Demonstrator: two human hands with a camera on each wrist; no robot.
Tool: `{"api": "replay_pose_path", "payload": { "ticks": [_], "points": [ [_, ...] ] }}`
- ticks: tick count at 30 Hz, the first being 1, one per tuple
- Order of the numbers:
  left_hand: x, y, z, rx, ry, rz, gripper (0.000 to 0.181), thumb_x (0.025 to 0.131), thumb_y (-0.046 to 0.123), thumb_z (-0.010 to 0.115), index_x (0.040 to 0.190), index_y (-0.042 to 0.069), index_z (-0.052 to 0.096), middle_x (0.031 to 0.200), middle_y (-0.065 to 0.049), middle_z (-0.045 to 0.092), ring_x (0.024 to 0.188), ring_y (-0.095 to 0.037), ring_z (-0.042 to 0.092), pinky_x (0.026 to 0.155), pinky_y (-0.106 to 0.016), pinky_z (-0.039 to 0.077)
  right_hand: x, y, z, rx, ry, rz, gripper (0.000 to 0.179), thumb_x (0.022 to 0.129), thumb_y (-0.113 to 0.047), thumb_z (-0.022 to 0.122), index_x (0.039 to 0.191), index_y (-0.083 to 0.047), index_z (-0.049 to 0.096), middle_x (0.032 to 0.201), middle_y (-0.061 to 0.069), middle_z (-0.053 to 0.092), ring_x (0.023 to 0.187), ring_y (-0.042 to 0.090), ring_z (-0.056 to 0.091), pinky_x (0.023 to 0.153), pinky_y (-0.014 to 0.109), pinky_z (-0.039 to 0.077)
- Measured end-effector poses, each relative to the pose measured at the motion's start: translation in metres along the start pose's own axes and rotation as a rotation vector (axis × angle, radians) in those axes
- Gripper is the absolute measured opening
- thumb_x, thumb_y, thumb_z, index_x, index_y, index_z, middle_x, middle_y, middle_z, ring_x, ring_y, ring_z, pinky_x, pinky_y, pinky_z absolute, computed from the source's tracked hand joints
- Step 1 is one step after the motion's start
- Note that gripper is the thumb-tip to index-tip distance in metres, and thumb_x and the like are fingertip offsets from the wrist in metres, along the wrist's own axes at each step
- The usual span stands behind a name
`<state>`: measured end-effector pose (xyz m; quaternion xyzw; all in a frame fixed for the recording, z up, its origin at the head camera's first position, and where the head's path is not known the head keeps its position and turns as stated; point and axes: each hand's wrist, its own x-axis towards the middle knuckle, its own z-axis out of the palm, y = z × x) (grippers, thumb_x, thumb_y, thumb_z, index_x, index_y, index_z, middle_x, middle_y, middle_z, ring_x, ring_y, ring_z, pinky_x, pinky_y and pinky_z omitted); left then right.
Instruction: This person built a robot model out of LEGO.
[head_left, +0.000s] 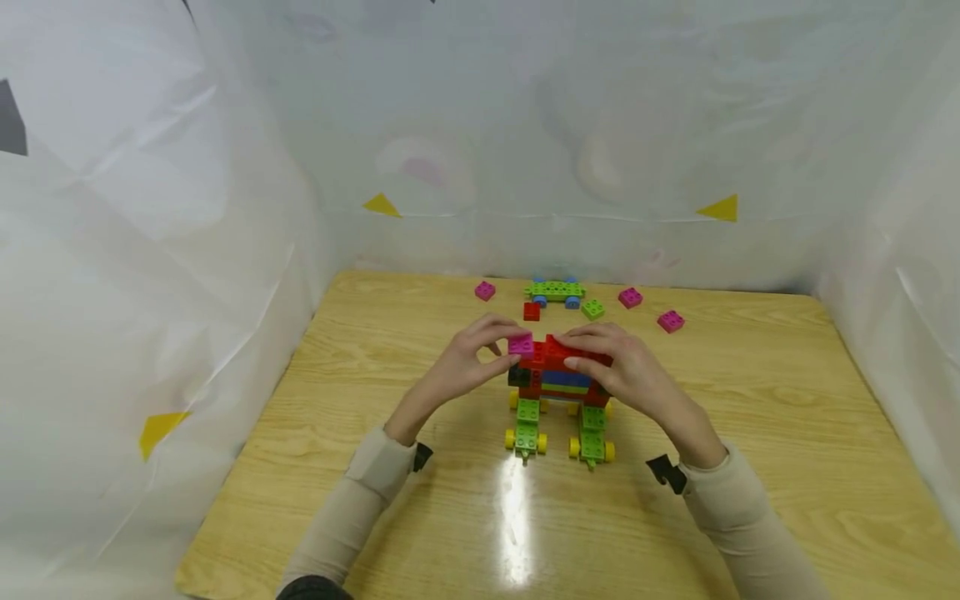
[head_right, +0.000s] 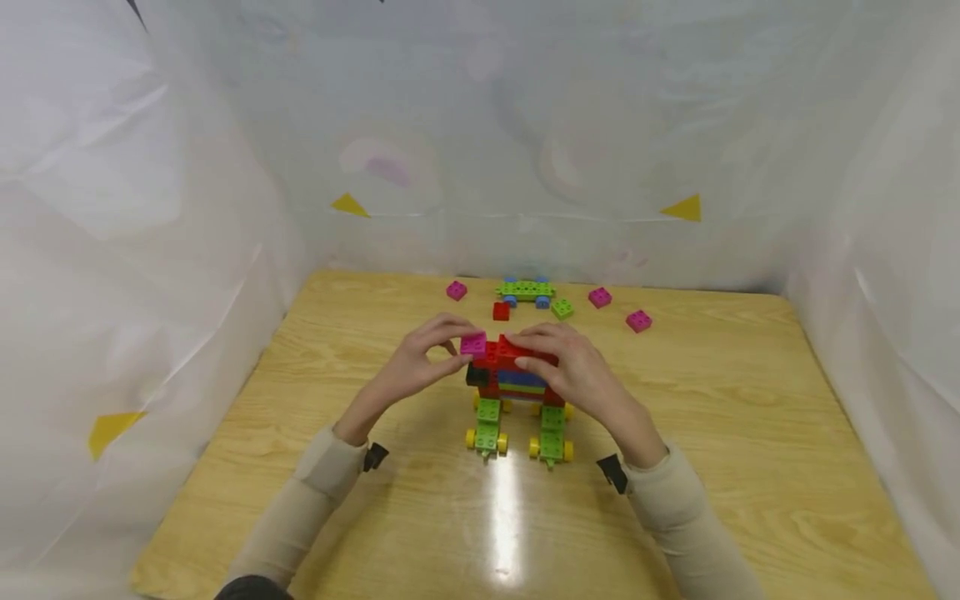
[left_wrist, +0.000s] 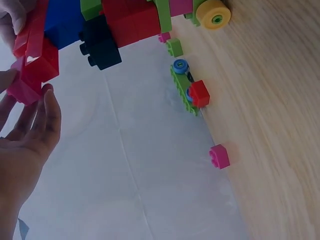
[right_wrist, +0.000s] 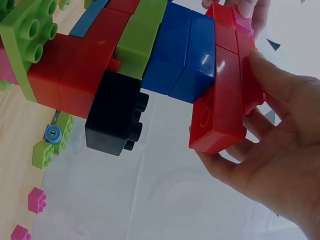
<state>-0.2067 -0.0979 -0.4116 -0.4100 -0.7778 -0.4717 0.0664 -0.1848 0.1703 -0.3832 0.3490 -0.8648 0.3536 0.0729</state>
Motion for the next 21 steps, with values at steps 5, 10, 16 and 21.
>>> {"api": "replay_pose_path", "payload": {
  "ticks": [5,10,16,21],
  "points": [
    [0.0022,0.0010,-0.0005,-0.008,-0.007,0.008,0.035,0.089,0.005,0.068,0.123,0.004,0.063,0.121,-0.010,0.056,0.096,-0.017,0.058,0.077,-0.031,0.053,0.0003,0.0001,-0.0003,0.015,0.005,-0.010,0.034,0.088,-0.007,0.069,0.121,-0.007,0.068,0.120,0.013,0.063,0.112,0.032,0.055,0.088,0.052,0.048],
    [0.0039,0.0023,0.0013,-0.002,0.020,-0.031,0.033,0.087,0.002,0.069,0.120,0.002,0.064,0.118,-0.012,0.058,0.099,-0.020,0.058,0.077,-0.034,0.054,0.0008,0.0004,0.0007,0.025,0.013,0.000,0.034,0.088,-0.009,0.069,0.122,-0.009,0.068,0.120,0.011,0.064,0.112,0.031,0.055,0.087,0.050,0.049],
    [0.0031,0.0041,0.0045,-0.023,0.037,-0.059,0.034,0.087,-0.004,0.067,0.120,-0.005,0.062,0.119,-0.020,0.059,0.103,-0.029,0.058,0.077,-0.043,0.054,-0.0001,0.0004,0.0027,0.024,0.033,0.005,0.036,0.084,-0.009,0.074,0.120,-0.009,0.069,0.119,0.011,0.064,0.111,0.030,0.055,0.087,0.049,0.049],
    [0.0026,0.0040,0.0028,-0.041,0.021,-0.065,0.034,0.089,-0.001,0.065,0.123,0.000,0.062,0.121,-0.015,0.059,0.104,-0.024,0.058,0.080,-0.039,0.054,-0.0006,0.0003,0.0045,0.007,0.073,-0.019,0.038,0.080,-0.007,0.077,0.117,-0.008,0.070,0.115,0.009,0.066,0.107,0.026,0.057,0.082,0.044,0.051]
  ]
}}
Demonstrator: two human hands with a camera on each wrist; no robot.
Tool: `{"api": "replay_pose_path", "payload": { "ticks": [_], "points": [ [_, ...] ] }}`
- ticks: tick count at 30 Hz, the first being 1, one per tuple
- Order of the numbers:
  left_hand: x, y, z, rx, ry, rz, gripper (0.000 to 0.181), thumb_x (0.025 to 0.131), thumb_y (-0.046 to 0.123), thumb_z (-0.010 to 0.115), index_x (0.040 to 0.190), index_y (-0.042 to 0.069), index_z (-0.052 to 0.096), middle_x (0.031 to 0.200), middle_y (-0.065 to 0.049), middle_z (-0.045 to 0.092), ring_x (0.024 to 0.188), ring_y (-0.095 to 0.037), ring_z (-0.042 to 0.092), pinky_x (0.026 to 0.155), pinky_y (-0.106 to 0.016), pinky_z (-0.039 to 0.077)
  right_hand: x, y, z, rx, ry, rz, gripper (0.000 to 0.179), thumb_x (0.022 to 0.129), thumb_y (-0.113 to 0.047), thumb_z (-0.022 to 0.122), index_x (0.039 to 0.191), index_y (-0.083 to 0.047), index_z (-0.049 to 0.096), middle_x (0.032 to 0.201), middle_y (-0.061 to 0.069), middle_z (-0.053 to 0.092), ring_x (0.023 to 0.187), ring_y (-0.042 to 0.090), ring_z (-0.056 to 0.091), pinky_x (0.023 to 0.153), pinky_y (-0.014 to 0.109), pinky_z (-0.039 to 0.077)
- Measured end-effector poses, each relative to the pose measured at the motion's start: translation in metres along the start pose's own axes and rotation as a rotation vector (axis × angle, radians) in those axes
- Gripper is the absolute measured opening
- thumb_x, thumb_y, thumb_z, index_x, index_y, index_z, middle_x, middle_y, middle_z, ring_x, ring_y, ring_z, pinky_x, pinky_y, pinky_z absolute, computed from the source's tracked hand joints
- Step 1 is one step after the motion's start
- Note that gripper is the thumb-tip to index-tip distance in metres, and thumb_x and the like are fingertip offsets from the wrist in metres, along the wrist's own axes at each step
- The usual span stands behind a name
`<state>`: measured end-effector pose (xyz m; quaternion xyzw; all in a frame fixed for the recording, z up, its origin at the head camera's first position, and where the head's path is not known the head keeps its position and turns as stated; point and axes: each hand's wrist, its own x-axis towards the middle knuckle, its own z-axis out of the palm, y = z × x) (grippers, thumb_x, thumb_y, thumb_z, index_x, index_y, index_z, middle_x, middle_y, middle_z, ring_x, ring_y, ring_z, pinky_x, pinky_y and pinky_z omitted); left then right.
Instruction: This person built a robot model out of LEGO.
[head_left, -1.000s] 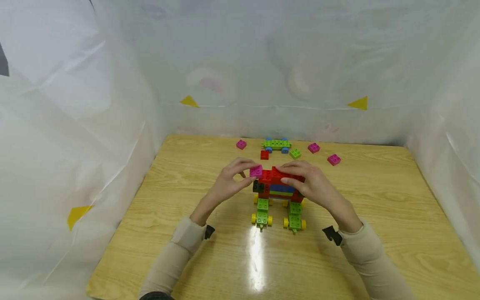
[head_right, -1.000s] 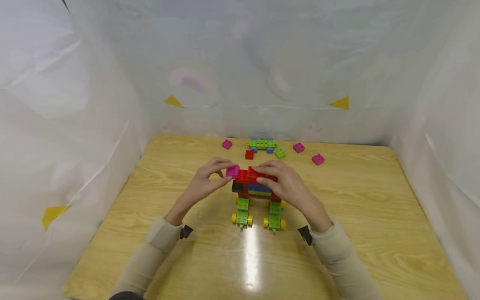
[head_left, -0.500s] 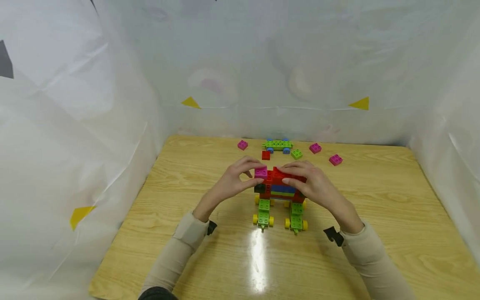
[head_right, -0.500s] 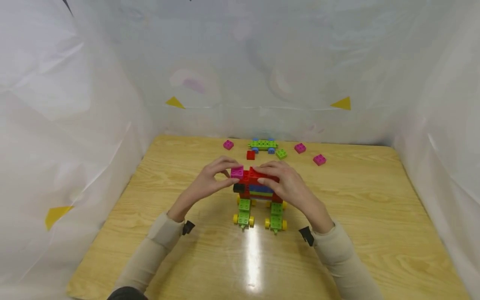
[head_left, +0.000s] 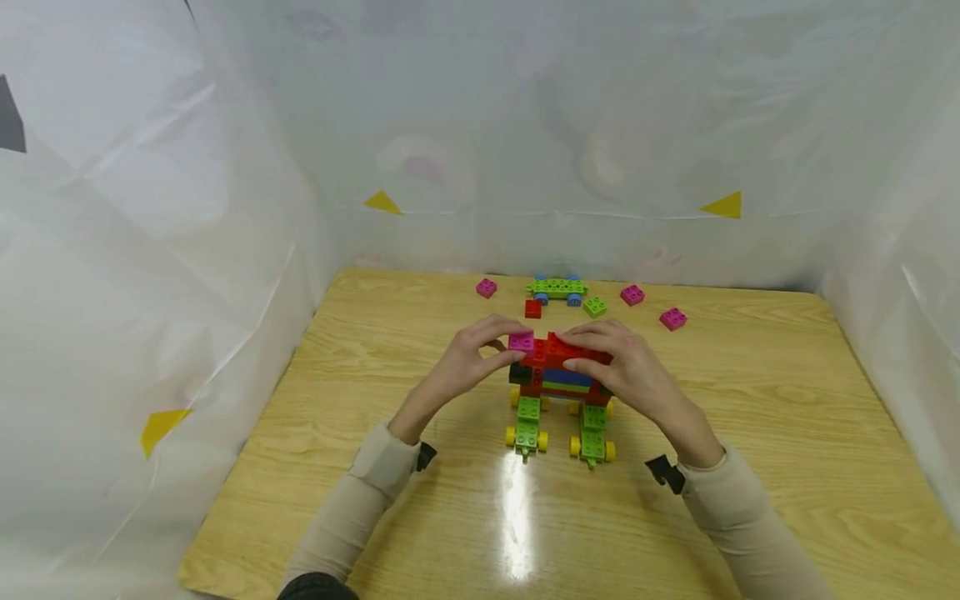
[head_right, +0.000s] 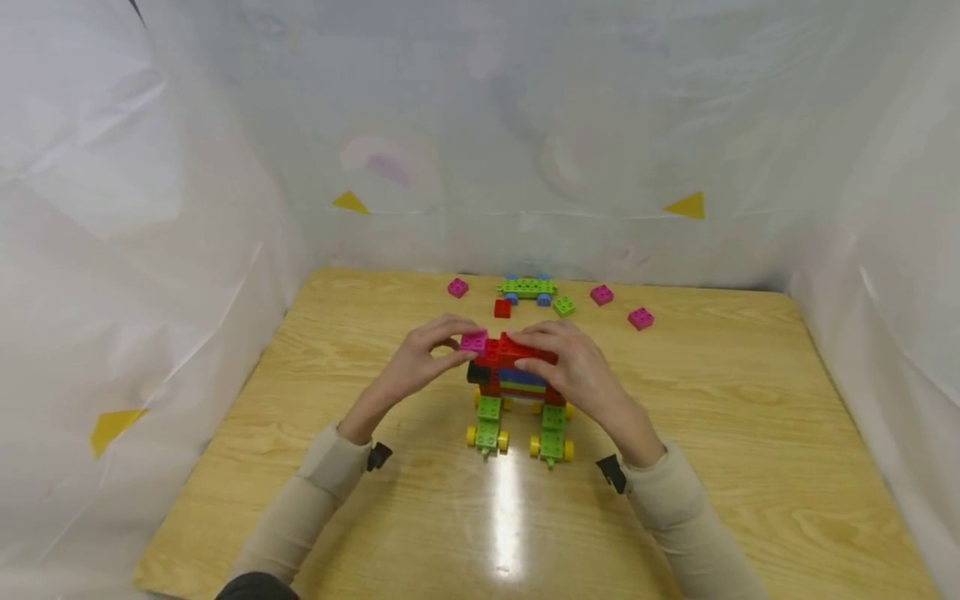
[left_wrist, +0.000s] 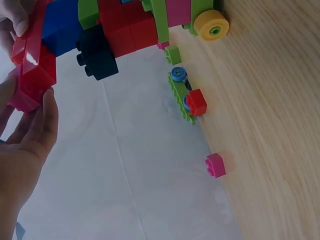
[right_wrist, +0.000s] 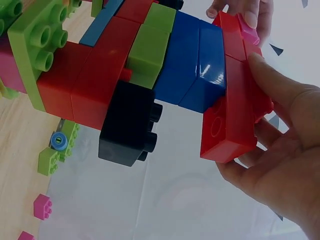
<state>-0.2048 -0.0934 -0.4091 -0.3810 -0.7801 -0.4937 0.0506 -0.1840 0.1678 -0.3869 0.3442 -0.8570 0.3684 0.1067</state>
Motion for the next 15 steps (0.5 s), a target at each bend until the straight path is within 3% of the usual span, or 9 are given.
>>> {"api": "replay_pose_path", "payload": {
  "ticks": [9,15],
  "points": [
    [0.0023,-0.0018,-0.0006,0.041,-0.031,0.034,0.031,0.094,0.009,0.063,0.124,0.005,0.062,0.122,-0.008,0.057,0.104,-0.016,0.057,0.081,-0.033,0.054,0.0015,0.0039,0.0003,-0.039,0.021,-0.042,0.037,0.080,-0.005,0.077,0.117,-0.007,0.071,0.112,0.009,0.066,0.101,0.024,0.056,0.077,0.040,0.052],
    [0.0022,-0.0033,0.0011,0.023,-0.029,0.030,0.030,0.093,0.006,0.062,0.123,0.004,0.061,0.122,-0.010,0.056,0.106,-0.018,0.056,0.081,-0.038,0.054,0.0017,0.0037,0.0002,-0.048,0.033,-0.055,0.038,0.079,-0.004,0.077,0.116,-0.007,0.071,0.112,0.010,0.067,0.099,0.023,0.056,0.075,0.039,0.052]
  ]
}}
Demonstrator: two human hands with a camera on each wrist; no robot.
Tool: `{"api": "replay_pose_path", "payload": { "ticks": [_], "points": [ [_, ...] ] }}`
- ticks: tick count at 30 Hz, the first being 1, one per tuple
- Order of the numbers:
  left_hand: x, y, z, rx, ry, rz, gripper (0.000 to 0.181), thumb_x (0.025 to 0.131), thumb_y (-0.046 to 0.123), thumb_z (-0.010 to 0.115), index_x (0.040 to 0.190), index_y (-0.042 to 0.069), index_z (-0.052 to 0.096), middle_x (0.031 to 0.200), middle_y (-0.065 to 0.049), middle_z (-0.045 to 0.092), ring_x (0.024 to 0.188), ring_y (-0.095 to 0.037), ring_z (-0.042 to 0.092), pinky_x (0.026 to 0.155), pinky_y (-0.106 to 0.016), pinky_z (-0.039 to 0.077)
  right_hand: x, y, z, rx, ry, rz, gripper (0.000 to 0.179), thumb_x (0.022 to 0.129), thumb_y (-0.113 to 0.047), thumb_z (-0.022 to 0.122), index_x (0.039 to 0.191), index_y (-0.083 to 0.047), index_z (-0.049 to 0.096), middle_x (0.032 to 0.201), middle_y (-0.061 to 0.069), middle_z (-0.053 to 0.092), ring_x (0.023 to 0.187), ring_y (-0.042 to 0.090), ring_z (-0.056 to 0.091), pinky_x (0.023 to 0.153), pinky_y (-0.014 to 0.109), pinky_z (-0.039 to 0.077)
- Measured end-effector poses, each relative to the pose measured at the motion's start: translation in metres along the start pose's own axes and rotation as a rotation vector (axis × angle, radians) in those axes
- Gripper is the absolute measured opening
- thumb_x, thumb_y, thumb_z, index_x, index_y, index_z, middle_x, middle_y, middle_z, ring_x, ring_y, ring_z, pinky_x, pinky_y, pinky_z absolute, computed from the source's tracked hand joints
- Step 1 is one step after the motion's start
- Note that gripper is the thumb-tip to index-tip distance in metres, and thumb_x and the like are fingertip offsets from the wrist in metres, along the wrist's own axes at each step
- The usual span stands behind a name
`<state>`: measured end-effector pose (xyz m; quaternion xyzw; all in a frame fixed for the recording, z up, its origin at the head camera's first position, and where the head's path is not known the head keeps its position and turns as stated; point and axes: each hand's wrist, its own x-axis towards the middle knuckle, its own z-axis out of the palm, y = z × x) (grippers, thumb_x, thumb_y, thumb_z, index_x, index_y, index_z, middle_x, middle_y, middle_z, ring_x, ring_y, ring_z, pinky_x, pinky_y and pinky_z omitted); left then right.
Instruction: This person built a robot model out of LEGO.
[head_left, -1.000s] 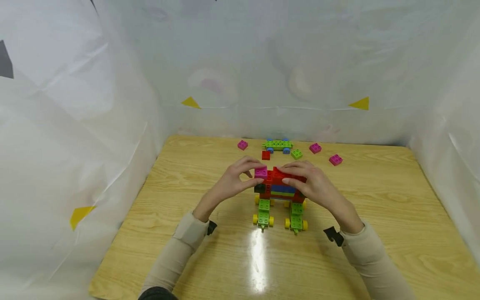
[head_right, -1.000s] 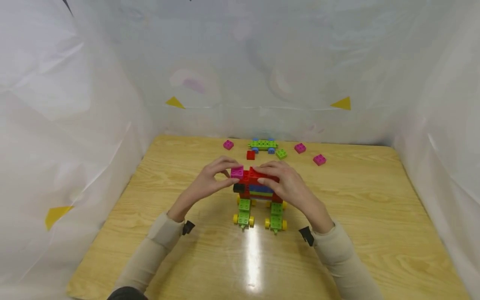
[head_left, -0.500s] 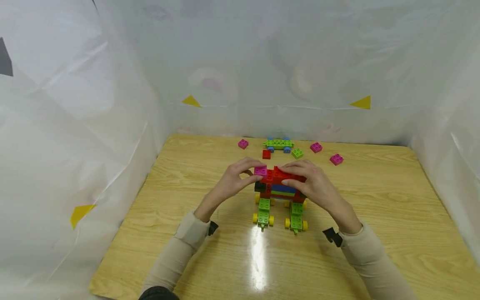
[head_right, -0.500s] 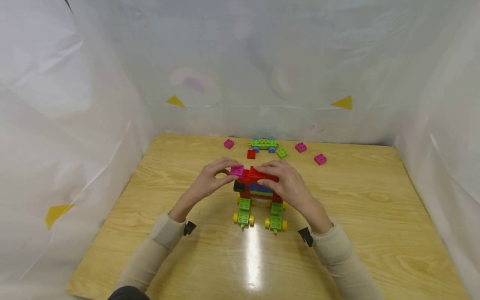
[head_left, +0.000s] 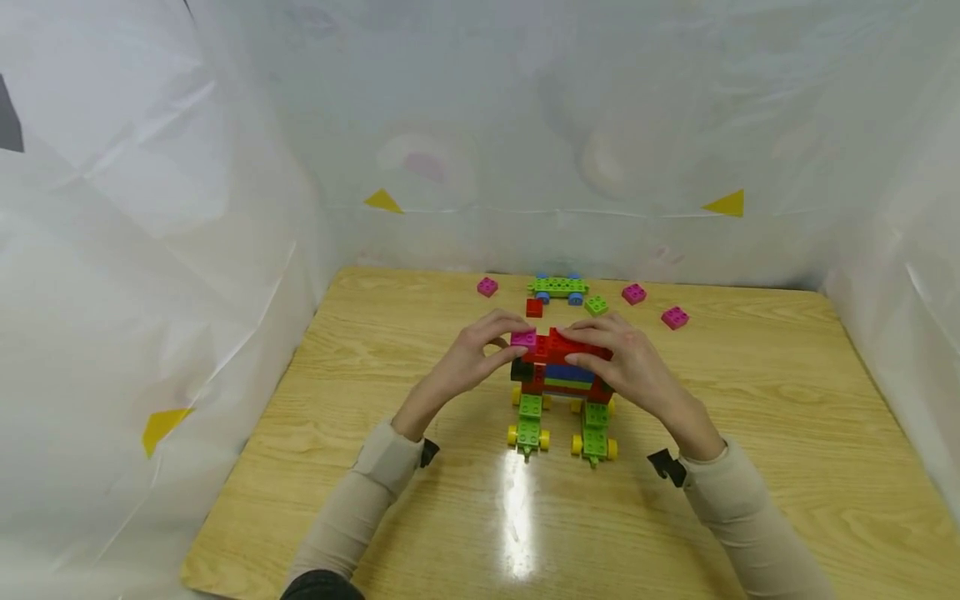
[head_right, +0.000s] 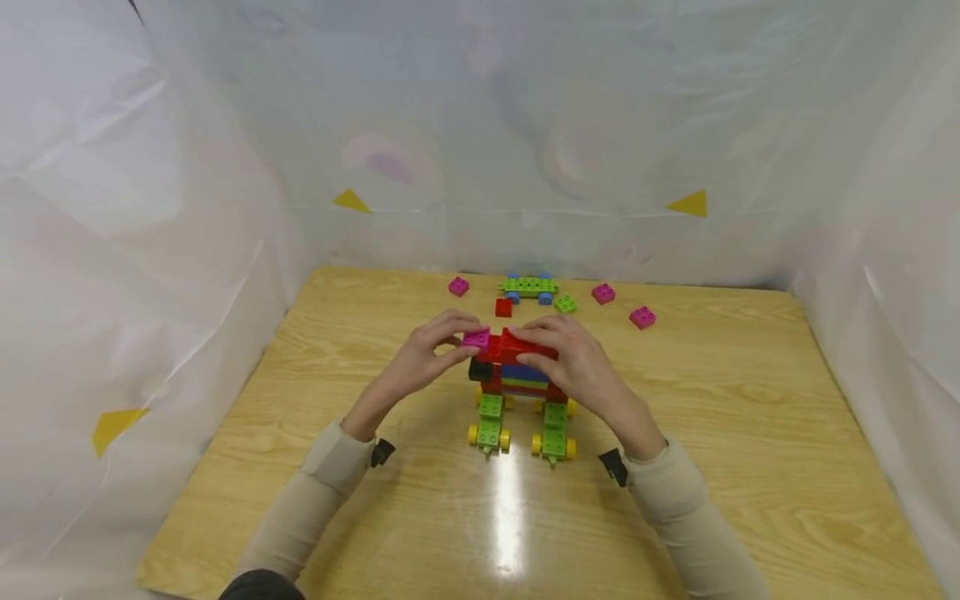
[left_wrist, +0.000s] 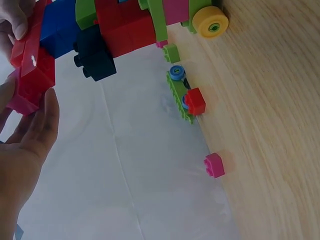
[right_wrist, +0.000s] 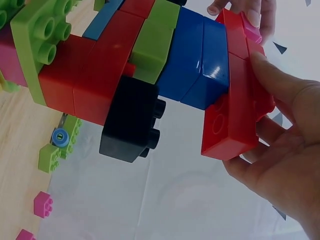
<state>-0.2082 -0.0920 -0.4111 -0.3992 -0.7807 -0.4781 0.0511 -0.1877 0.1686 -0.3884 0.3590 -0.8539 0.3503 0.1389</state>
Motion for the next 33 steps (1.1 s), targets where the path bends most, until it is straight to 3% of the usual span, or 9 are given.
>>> {"api": "replay_pose_path", "payload": {
  "ticks": [6,13,21,33],
  "points": [
    [-0.0047,0.0028,0.0005,0.006,-0.003,-0.033,0.032,0.094,0.008,0.062,0.125,0.005,0.060,0.124,-0.009,0.055,0.108,-0.018,0.055,0.082,-0.036,0.054,-0.0005,-0.0030,-0.0010,-0.001,-0.012,-0.002,0.038,0.079,-0.005,0.077,0.116,-0.007,0.071,0.113,0.010,0.066,0.100,0.023,0.054,0.077,0.040,0.051],
    [-0.0041,0.0071,-0.0010,0.052,-0.018,0.031,0.028,0.094,0.005,0.061,0.122,0.002,0.061,0.121,-0.011,0.055,0.103,-0.019,0.056,0.080,-0.032,0.054,-0.0022,-0.0058,-0.0004,0.009,-0.020,0.011,0.038,0.081,-0.006,0.076,0.118,-0.008,0.070,0.115,0.007,0.065,0.103,0.020,0.053,0.080,0.040,0.050],
    [-0.0061,0.0084,-0.0007,0.091,-0.032,0.063,0.025,0.094,0.003,0.060,0.118,0.002,0.062,0.119,-0.011,0.054,0.104,-0.020,0.055,0.083,-0.022,0.051,-0.0040,-0.0074,0.0010,0.010,-0.023,0.016,0.039,0.081,-0.005,0.075,0.119,-0.008,0.069,0.116,0.007,0.064,0.107,0.022,0.052,0.084,0.043,0.050],
    [-0.0072,0.0074,-0.0016,0.189,-0.013,0.105,0.025,0.090,0.005,0.066,0.115,0.004,0.063,0.117,-0.010,0.055,0.108,-0.022,0.050,0.093,-0.032,0.045,-0.0056,-0.0088,0.0046,0.030,-0.013,0.030,0.039,0.081,-0.005,0.076,0.119,-0.008,0.069,0.115,0.008,0.065,0.106,0.024,0.053,0.084,0.044,0.049]
  ]
}}
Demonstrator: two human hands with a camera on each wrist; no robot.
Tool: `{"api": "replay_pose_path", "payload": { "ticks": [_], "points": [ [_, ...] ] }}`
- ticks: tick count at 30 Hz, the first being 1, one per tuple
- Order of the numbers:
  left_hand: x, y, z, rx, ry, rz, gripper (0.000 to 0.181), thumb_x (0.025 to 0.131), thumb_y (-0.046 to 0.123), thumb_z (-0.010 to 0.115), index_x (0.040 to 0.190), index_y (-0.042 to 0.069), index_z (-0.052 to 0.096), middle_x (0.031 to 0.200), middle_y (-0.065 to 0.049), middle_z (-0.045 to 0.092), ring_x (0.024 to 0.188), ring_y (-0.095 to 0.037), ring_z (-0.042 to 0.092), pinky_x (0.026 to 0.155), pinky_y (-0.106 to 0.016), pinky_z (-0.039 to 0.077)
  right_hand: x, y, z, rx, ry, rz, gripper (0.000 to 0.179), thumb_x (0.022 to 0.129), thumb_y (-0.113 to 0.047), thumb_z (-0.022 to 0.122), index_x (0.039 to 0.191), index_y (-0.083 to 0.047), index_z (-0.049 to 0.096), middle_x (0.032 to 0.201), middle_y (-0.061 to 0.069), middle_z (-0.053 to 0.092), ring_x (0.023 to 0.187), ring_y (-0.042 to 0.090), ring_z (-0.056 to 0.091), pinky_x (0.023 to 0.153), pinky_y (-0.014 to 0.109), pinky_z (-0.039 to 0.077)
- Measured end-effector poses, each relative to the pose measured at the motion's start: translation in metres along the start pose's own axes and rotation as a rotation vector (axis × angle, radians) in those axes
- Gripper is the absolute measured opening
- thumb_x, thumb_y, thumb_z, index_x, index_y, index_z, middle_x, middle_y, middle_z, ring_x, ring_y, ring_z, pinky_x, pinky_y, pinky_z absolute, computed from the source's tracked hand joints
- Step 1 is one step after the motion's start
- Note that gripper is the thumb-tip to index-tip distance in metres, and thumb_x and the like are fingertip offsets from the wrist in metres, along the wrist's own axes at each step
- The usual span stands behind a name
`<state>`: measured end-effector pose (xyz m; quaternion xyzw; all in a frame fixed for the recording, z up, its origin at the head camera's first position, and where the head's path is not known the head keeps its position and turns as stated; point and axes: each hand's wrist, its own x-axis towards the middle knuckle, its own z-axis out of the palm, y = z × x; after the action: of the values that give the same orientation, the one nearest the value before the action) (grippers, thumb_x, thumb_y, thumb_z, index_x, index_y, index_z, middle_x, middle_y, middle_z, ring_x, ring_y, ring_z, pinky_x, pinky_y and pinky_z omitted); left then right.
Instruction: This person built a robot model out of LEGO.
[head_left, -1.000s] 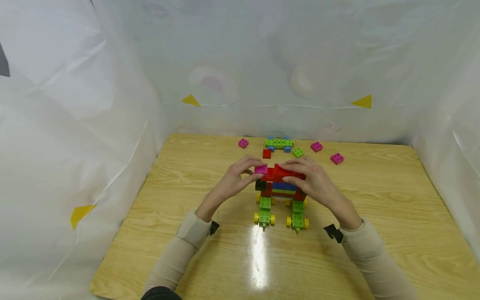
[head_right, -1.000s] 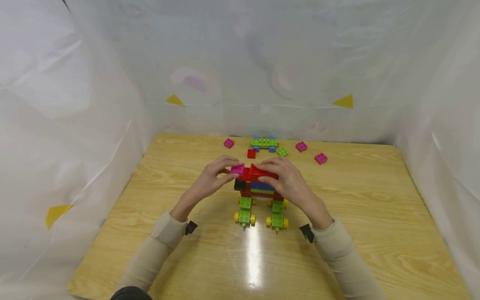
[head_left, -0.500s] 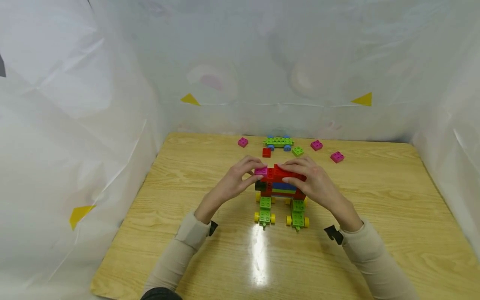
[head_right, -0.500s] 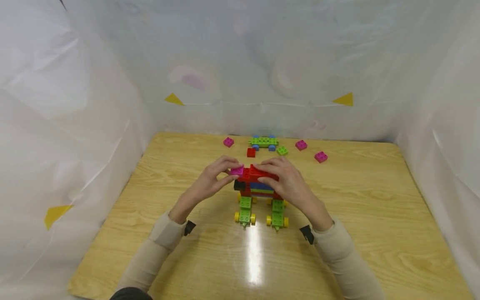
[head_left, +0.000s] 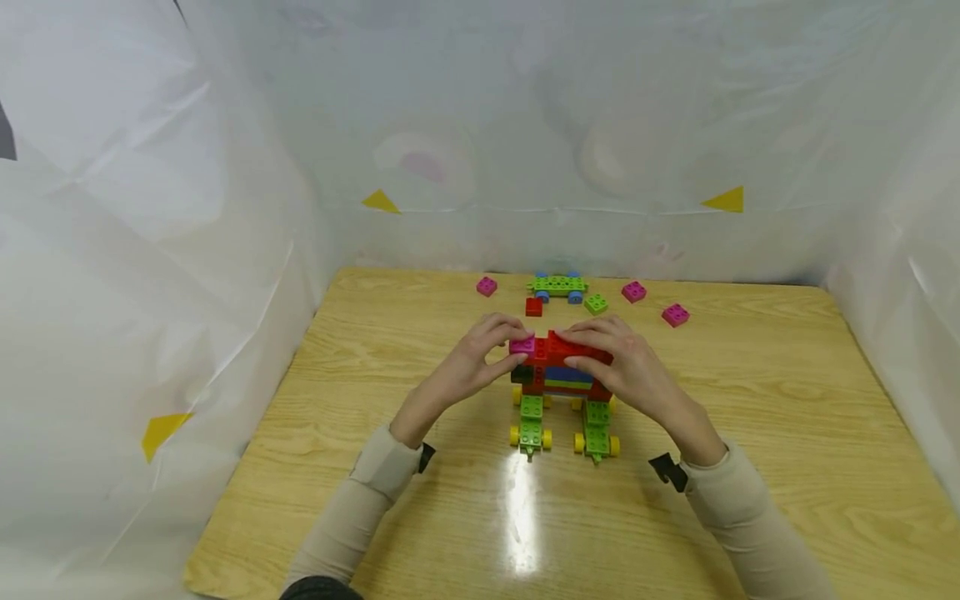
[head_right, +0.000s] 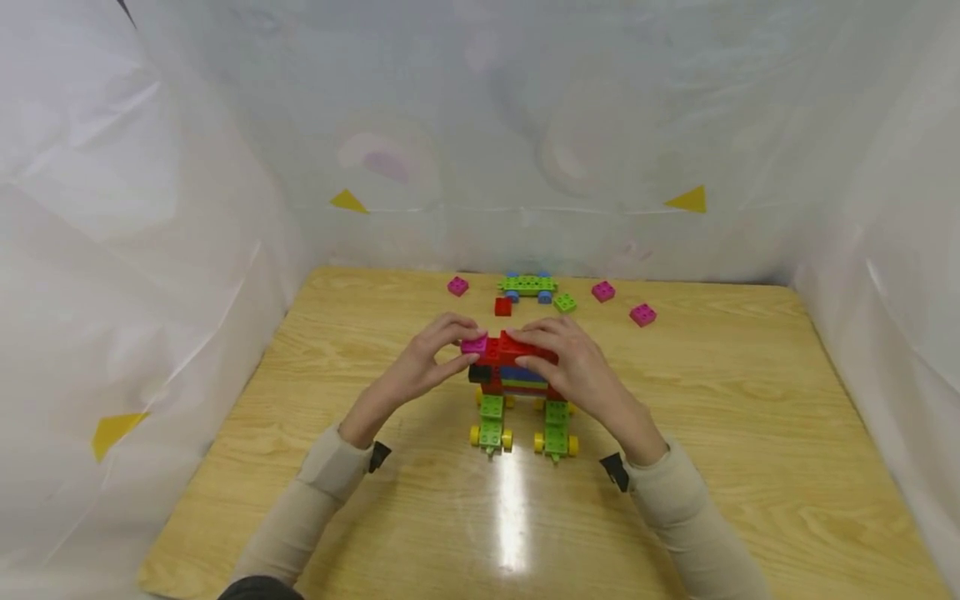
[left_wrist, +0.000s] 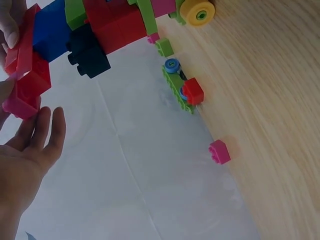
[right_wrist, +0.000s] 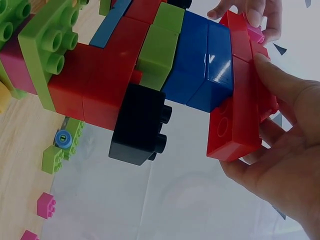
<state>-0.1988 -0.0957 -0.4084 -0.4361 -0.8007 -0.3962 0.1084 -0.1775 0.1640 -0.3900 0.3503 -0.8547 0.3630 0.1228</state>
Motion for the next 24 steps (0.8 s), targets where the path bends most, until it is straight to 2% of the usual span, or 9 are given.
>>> {"api": "replay_pose_path", "payload": {
  "ticks": [8,14,24],
  "points": [
    [-0.001,0.002,0.004,0.021,0.021,-0.003,0.028,0.087,0.006,0.070,0.114,0.003,0.063,0.117,-0.011,0.056,0.110,-0.024,0.050,0.094,-0.032,0.046,-0.001,-0.002,0.002,0.005,0.013,0.002,0.039,0.081,-0.005,0.076,0.119,-0.008,0.069,0.115,0.008,0.065,0.105,0.023,0.053,0.084,0.043,0.049],
    [0.001,0.003,0.007,-0.017,0.018,-0.037,0.028,0.089,0.006,0.068,0.116,0.003,0.060,0.118,-0.011,0.055,0.110,-0.023,0.049,0.088,-0.033,0.049,-0.002,-0.003,0.000,0.001,0.021,0.019,0.039,0.081,-0.005,0.076,0.119,-0.008,0.069,0.116,0.007,0.064,0.104,0.021,0.053,0.082,0.042,0.050],
    [0.003,-0.004,0.015,-0.019,0.054,-0.020,0.034,0.089,0.006,0.069,0.120,0.004,0.055,0.118,-0.011,0.055,0.105,-0.021,0.050,0.085,-0.026,0.049,-0.002,0.001,0.002,0.005,0.043,0.026,0.038,0.081,-0.006,0.076,0.118,-0.008,0.070,0.116,0.006,0.065,0.105,0.021,0.054,0.082,0.040,0.050]
  ]
}}
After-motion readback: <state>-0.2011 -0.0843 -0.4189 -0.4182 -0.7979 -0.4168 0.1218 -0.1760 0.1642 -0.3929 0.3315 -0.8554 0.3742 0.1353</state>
